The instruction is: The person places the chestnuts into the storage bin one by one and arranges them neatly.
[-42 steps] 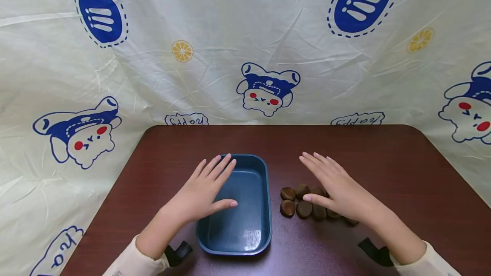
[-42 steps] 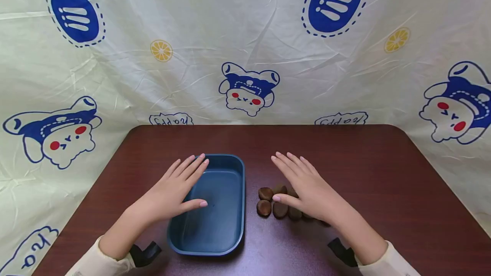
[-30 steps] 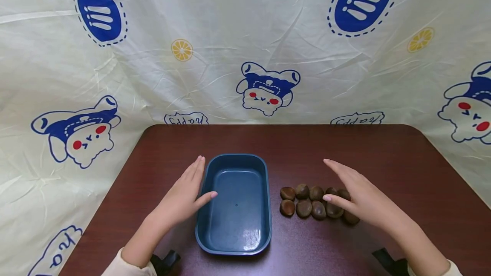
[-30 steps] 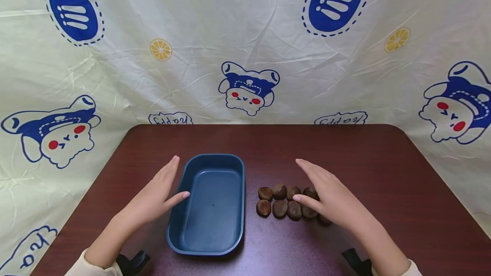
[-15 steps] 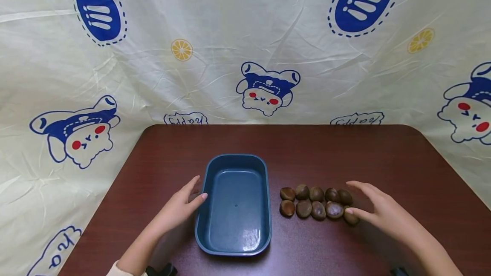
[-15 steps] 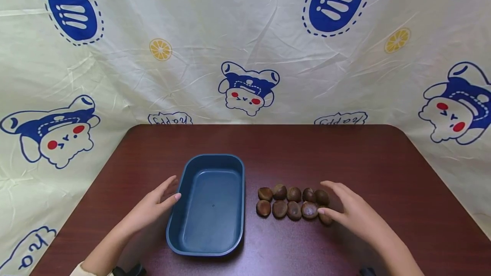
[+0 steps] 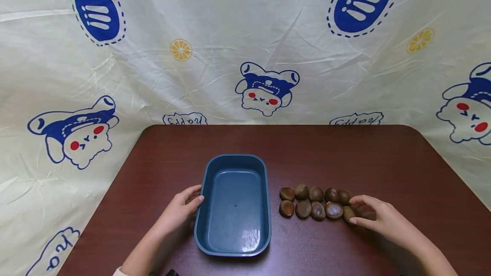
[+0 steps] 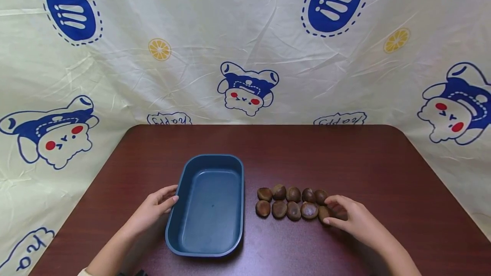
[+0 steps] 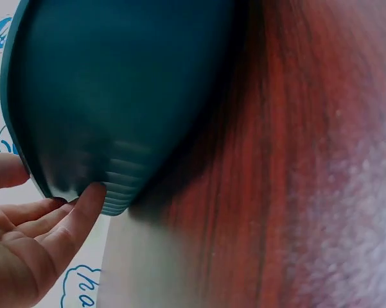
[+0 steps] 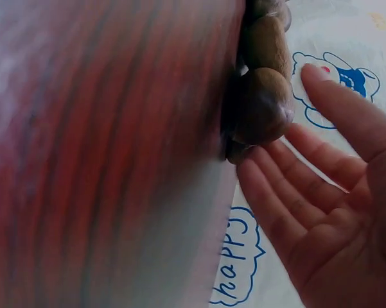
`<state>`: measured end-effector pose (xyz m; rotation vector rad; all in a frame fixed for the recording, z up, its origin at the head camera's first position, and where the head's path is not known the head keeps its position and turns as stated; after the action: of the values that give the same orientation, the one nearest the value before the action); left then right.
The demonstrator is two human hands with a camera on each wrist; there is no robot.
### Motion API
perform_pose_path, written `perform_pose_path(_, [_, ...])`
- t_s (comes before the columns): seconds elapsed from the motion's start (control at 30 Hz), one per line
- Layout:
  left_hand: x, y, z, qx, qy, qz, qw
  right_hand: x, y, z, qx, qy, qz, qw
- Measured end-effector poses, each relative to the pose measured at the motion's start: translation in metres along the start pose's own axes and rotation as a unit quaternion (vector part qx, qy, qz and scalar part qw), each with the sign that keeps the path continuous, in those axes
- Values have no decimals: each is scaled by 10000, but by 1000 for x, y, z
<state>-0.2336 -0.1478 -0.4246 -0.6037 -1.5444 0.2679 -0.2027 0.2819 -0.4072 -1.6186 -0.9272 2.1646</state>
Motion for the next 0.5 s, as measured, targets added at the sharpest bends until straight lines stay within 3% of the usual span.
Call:
perform_pose_path(0.27, [-4, 4, 0, -128, 33, -385, 9992, 12, 11, 2, -320, 158, 179, 9992])
perform_pose_path(0.5, [-5, 5, -1, -147, 51, -505, 9986, 11, 7, 2, -116, 101, 76, 9999])
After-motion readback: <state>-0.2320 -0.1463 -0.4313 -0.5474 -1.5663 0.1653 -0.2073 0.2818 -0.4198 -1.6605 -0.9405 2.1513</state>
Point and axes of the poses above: each hand's wrist, its own z-axis towards the middle knuckle, its own y-axis out of the palm, x = y × z, the point moved 10 cm from there along z, towards the middle knuckle, and after that the axes turned 13 degrees about z, right-handed, at the moved point
